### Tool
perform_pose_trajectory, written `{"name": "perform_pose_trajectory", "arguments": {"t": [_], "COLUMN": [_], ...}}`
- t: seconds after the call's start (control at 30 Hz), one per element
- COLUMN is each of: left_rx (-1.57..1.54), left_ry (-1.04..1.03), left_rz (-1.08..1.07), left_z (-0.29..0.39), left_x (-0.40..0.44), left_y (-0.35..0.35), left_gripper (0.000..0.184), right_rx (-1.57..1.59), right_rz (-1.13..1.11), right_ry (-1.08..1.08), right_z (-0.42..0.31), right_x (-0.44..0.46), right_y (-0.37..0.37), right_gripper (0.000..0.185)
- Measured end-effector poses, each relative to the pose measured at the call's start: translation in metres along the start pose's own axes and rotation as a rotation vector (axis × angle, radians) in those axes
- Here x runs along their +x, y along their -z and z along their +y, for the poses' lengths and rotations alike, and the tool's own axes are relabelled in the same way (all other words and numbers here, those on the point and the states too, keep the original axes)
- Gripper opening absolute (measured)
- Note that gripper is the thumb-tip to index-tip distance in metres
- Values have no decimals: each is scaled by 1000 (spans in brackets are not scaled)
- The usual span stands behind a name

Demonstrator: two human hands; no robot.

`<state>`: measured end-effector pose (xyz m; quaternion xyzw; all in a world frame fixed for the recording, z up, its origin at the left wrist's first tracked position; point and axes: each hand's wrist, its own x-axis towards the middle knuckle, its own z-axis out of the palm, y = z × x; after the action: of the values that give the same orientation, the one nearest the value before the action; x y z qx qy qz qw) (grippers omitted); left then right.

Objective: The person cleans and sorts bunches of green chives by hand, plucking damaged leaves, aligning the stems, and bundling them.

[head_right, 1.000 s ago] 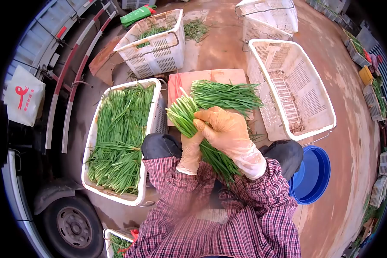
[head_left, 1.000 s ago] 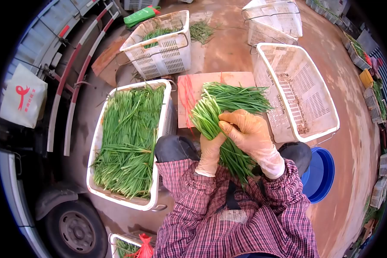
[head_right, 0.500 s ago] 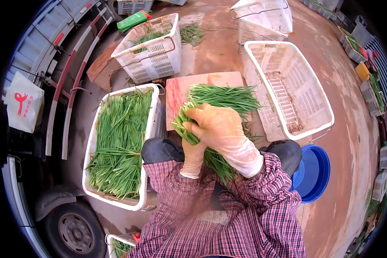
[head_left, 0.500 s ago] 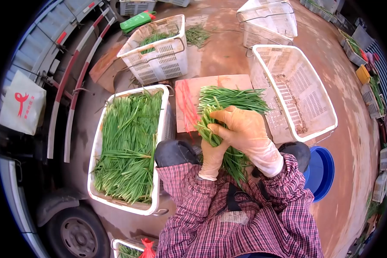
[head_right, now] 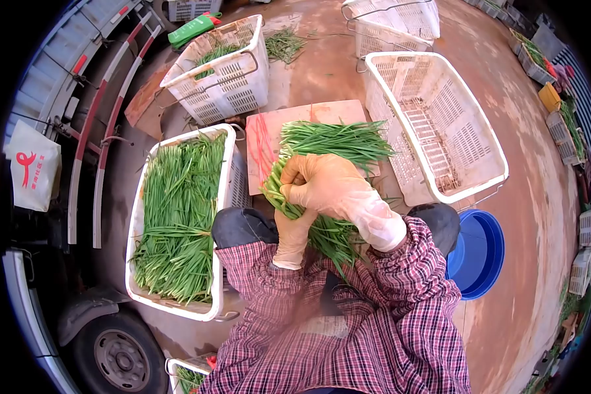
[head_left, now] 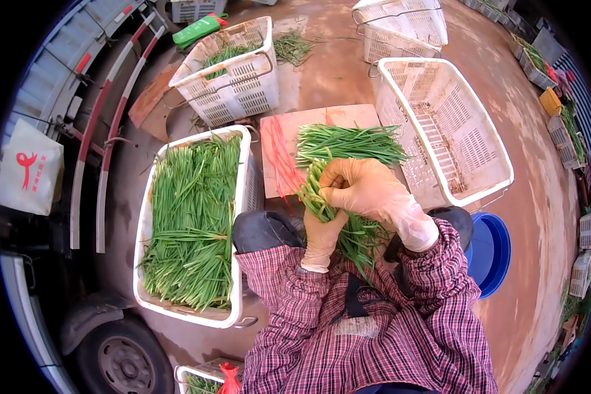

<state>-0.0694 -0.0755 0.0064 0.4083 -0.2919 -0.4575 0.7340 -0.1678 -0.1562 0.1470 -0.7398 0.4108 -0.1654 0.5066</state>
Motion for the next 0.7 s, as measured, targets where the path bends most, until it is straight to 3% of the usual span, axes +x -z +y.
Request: {"name": "perform_pose_trajectory", "arguments": {"t": [0.13, 0.23, 0.37, 0.43, 0.57, 0.63, 0.7], "left_rx": [51, 49, 75, 41, 54, 38, -17], "left_ry": [94, 90, 170, 178, 254, 257, 241], "left_rz": [-23, -46, -71, -55, -114, -132, -153], "left_z": [-6, -6, -6, -10, -23, -27, -28], "left_x": [-2, -2, -3, -3, -1, -2, 0], "left_y": [11, 10, 11, 14, 24, 24, 24], "left_gripper": [56, 53, 53, 53, 56, 57, 58], "right_rx": [-14, 150, 241, -226, -469, -636, -619], "right_rz": [-67, -192, -232, -172, -100, 56, 51], "right_ry": [-54, -157, -112, 24, 143, 358, 337], "right_z": [1, 4, 14, 3, 2, 8, 10], "right_x": [2, 1, 4, 2, 5, 8, 7], "right_y": [11, 19, 25, 29, 25, 20, 20], "right_gripper": [12, 21, 21, 18, 17, 17, 16]}}
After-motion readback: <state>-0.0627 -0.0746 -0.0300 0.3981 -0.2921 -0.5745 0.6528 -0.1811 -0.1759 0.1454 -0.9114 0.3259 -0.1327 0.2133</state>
